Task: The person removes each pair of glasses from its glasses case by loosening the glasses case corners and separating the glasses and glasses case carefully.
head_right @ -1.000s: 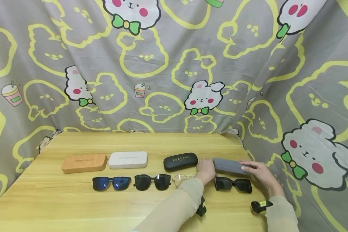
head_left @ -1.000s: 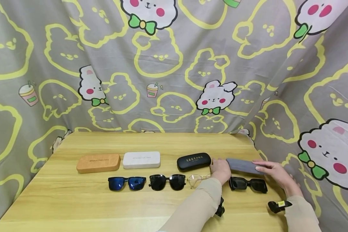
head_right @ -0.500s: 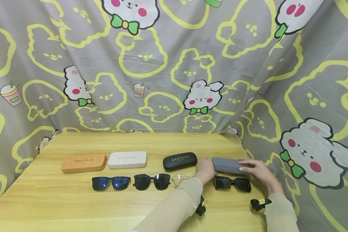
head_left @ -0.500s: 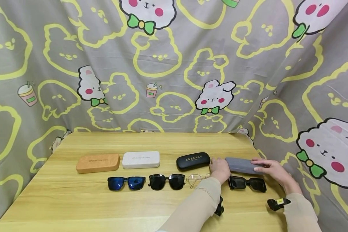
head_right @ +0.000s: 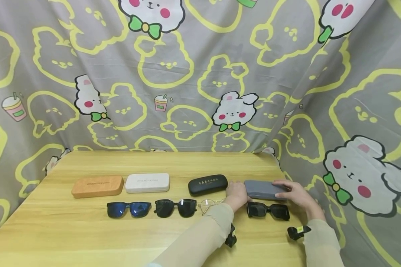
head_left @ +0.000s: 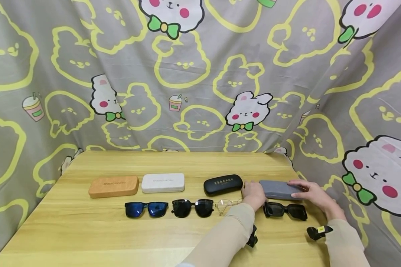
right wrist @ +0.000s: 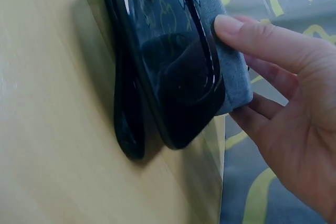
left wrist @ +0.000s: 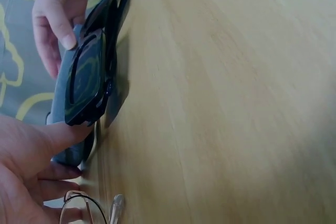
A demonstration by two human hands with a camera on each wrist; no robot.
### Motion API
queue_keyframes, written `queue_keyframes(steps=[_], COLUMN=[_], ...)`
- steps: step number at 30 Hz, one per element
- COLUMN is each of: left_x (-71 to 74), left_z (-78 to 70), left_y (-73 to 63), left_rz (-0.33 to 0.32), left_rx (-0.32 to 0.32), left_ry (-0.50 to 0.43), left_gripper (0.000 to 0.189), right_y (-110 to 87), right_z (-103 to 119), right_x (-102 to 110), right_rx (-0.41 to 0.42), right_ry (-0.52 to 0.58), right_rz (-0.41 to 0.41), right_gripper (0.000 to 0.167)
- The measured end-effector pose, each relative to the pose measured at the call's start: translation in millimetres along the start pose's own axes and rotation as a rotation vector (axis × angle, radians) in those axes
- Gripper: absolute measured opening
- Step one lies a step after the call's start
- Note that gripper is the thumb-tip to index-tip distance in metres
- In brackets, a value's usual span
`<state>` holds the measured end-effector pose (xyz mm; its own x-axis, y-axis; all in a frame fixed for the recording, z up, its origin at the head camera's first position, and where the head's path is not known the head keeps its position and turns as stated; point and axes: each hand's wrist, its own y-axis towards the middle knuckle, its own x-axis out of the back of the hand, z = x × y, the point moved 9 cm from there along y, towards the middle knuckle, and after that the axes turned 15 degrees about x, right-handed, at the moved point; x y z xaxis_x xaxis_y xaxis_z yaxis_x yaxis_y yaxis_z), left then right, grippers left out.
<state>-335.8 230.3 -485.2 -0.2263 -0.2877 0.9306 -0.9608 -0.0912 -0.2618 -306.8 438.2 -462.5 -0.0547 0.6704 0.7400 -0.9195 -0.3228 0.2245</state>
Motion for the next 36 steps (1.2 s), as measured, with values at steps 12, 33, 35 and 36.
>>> queue_keyframes(steps=[12,33,35,36], left_x=[0.8,40.1,44.3,45.6], left_z=[0.2,4.1,6.3,7.9], left_y=[-0.7,-9.0,-9.7,-10.0], left_rz=[-0.005,0.044,0.046,0.051], left_rx=[-0.029,-0.186,-0.21,-0.217], left_ry=[0.059,-0.104,-0.123,-0.134], left_gripper=[0.05,0.025,0.032,0.039], right_y=[6.7,24.9,26.7,27.4], right_z=[6.3,49.1,56.3,59.7], right_x=[-5.8,2.6,3.5,3.8], right_rx=[0.056,0.176,0.179,0.179], right_ry=[0.012,-0.186,-0.181,-0.184], right_rz=[0.033,0.051,0.053,0.051], right_gripper=[0.057,0.047,0.047,0.046])
